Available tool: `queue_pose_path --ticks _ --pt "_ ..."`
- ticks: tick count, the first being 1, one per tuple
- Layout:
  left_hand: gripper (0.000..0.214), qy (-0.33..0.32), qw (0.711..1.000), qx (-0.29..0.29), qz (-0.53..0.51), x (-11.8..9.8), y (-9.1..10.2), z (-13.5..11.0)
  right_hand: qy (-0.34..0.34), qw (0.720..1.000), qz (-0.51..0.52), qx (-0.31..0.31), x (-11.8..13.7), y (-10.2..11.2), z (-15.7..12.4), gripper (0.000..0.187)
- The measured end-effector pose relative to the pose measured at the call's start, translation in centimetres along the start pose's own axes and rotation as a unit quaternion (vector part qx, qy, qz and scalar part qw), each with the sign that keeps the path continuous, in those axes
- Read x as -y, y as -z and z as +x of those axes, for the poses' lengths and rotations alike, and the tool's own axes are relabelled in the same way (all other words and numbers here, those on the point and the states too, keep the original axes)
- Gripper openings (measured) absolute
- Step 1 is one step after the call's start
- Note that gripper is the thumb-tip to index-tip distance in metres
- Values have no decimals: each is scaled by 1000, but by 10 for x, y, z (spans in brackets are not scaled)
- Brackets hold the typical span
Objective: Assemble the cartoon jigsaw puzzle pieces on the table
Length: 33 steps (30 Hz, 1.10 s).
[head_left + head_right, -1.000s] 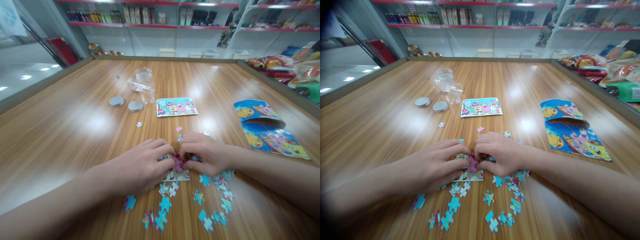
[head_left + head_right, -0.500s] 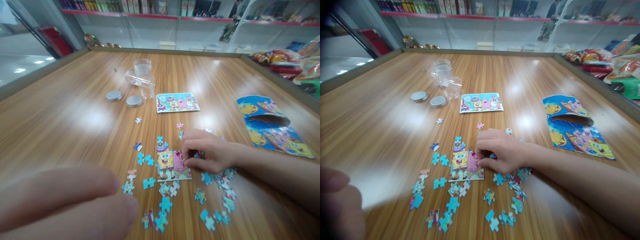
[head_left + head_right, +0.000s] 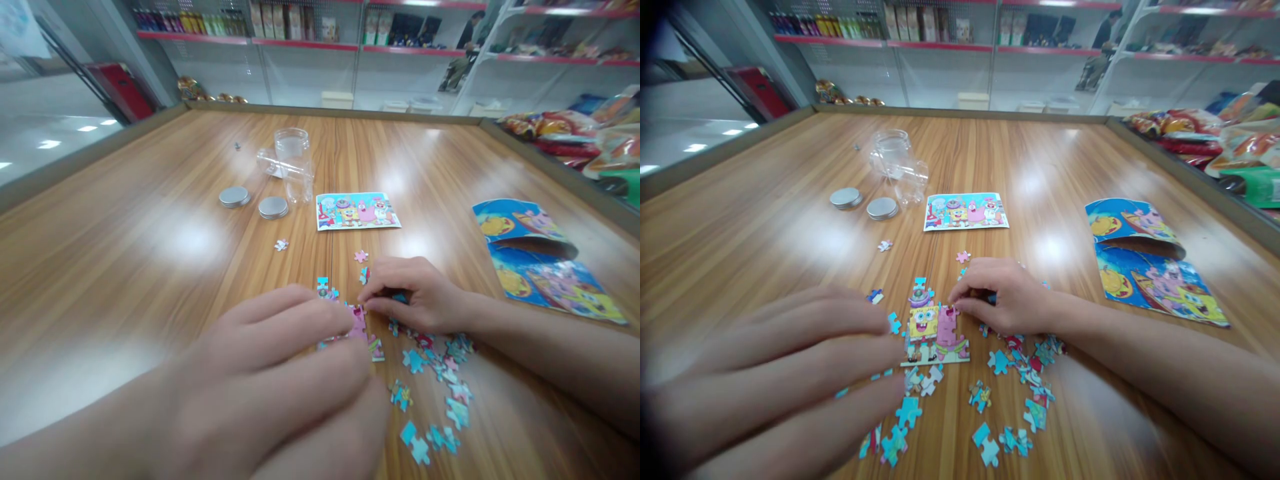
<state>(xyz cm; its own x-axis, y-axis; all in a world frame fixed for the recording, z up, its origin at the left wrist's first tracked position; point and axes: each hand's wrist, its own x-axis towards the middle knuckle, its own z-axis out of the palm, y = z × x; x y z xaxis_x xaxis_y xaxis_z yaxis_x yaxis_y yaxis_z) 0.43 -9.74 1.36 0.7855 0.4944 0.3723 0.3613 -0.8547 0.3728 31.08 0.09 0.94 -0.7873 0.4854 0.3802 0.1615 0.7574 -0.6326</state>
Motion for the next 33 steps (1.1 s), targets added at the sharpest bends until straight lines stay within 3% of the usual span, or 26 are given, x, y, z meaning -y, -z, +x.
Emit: queue_pose_path --ticks 2,5,10,15,22,33 --pt "20 -21 995 55 77 0 6 48 -7 1000 2 -16 0 0 0 5" --pt "22 -17 990 119 80 2 -1 79 -10 999 2 -33 -1 -1 1 8" --pt "25 -3 990 127 63 9 -8 71 -44 998 -13 -36 -1 -4 1 14" --pt "26 -3 988 138 64 8 -3 70 -34 997 -45 -54 3 -4 0 10" --pt "27 15 981 178 73 10 -2 70 -20 997 -53 53 2 3 -3 26" --pt "29 9 982 173 69 10 -2 68 -52 995 -67 44 3 2 -1 11"
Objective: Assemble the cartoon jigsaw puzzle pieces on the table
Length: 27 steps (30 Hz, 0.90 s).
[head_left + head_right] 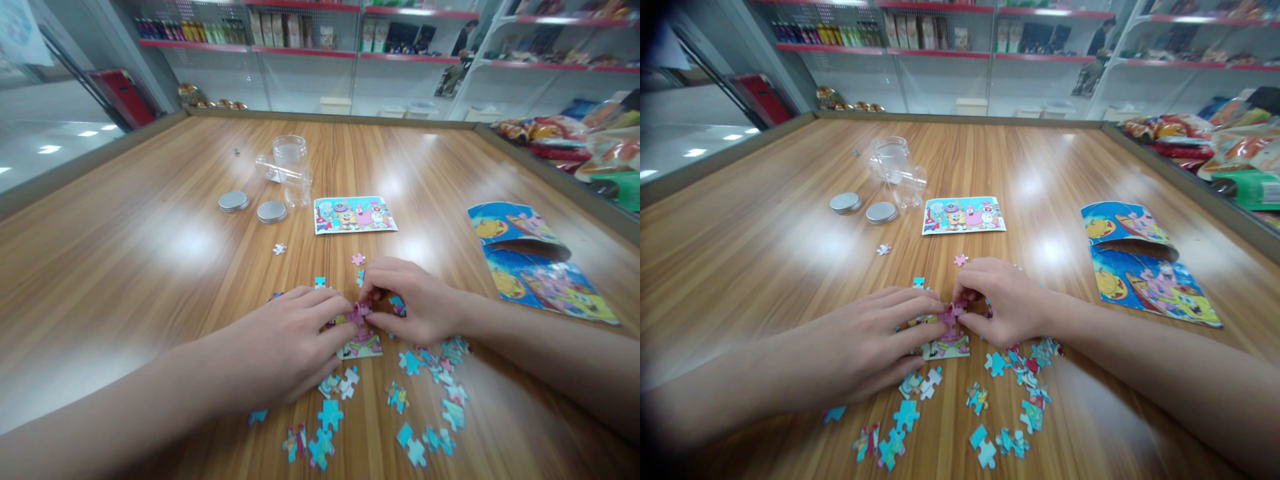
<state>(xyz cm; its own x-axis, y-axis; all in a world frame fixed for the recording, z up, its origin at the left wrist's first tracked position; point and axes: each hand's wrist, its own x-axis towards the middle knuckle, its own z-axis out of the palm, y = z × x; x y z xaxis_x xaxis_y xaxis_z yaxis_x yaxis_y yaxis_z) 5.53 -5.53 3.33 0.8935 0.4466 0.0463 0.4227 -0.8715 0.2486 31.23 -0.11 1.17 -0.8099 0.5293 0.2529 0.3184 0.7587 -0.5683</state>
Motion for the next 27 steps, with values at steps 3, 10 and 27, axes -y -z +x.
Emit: queue_pose_path --ticks 3,10,27 --pt "30 2 1000 5 3 0 0 0 -7 1000 1 5 1 1 0 10" --pt "31 8 1000 19 11 0 0 0 -5 1000 6 11 1 1 1 11" --pt "30 11 1000 12 11 0 1 1 8 1000 -1 13 -1 1 2 11"
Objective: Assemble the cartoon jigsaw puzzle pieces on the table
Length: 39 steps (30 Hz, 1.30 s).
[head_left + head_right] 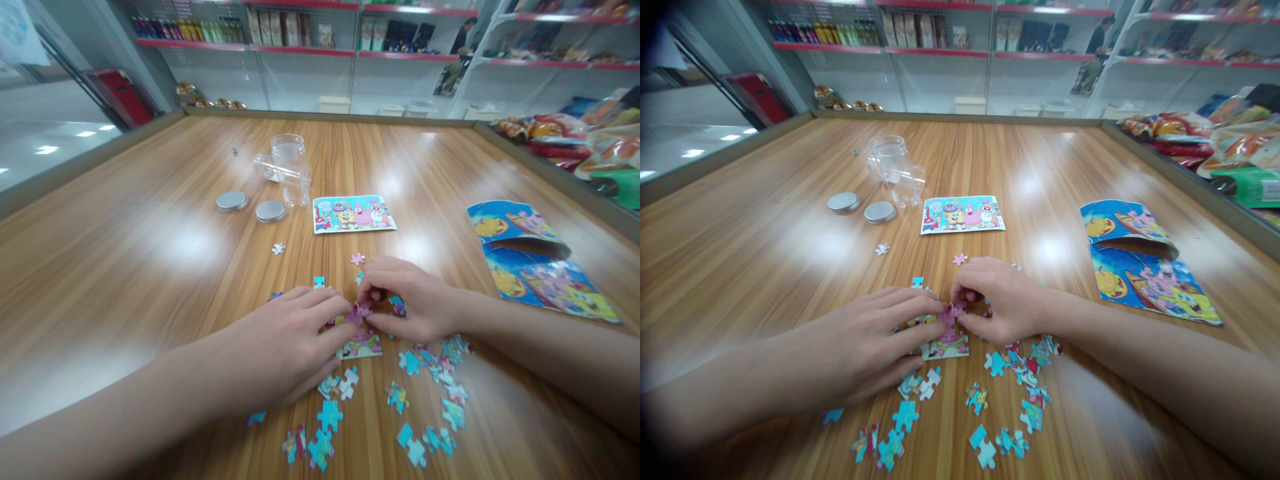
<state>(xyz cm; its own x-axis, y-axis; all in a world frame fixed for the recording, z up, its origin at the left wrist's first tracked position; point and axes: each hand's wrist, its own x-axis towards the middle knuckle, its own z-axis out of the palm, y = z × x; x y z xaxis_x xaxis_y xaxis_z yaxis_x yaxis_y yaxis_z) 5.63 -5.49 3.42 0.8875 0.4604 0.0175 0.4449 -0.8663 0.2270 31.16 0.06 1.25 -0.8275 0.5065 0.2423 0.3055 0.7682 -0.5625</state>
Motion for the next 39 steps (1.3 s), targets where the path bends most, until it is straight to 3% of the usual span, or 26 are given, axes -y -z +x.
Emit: queue_pose_path --ticks 8,13,18,28,39 --pt "32 -4 1000 -7 0 0 -1 -2 26 999 23 -17 -2 -2 -2 6" --pt "32 -2 1000 2 -4 0 -1 -1 -15 993 59 -98 -3 -3 -3 3" --pt "31 -2 1000 -1 -7 0 1 0 -30 991 68 -111 -3 -4 -4 5" --pt "24 -6 1000 -22 -4 -1 1 -1 69 982 84 -157 -4 -6 1 7" --pt "28 -1 1000 -7 -8 -2 1 -1 34 992 63 -105 -1 -6 0 8"
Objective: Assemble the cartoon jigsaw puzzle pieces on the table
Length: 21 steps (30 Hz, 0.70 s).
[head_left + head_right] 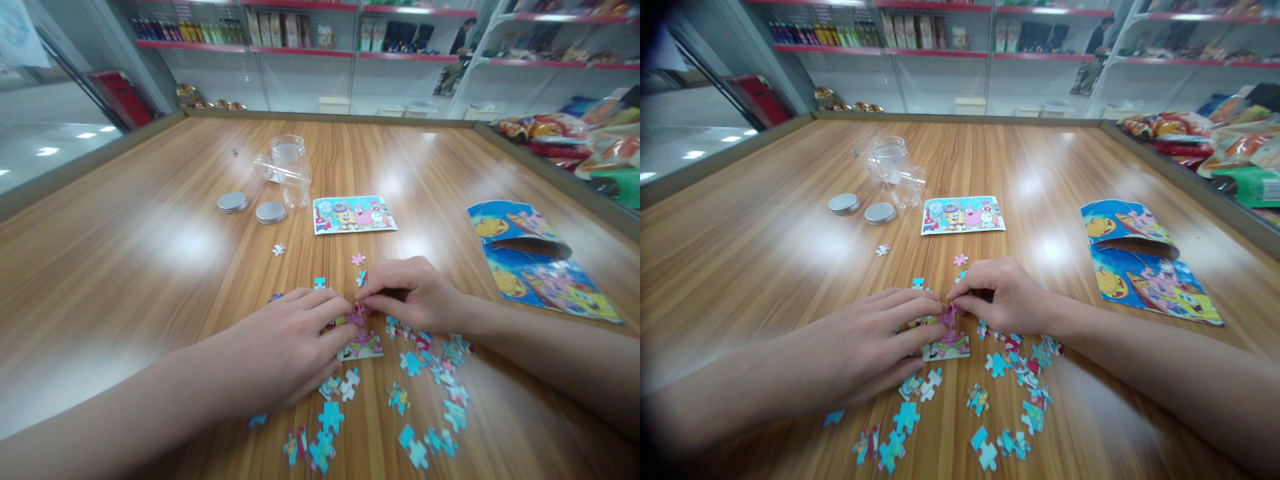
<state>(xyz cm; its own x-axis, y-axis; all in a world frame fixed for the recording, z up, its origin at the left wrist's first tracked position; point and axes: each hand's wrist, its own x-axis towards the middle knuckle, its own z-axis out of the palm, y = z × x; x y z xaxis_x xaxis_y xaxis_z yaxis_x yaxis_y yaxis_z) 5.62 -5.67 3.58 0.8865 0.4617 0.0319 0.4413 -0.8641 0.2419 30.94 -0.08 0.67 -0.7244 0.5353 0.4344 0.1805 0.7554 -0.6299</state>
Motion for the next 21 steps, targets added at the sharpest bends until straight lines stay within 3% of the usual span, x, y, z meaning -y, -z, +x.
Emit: queue_pose_path --ticks 5,10,16,21 --pt "27 0 1000 -4 4 1 0 0 14 999 -19 25 -1 1 0 12" --pt "27 -5 1000 -15 -5 1 -2 -1 -14 997 -44 55 2 5 -2 27" --pt "29 -6 1000 -24 -5 1 -3 -1 -32 994 -75 71 2 5 -3 18" --pt "26 -5 1000 -24 -3 1 -2 0 2 993 -90 76 1 4 -2 20"
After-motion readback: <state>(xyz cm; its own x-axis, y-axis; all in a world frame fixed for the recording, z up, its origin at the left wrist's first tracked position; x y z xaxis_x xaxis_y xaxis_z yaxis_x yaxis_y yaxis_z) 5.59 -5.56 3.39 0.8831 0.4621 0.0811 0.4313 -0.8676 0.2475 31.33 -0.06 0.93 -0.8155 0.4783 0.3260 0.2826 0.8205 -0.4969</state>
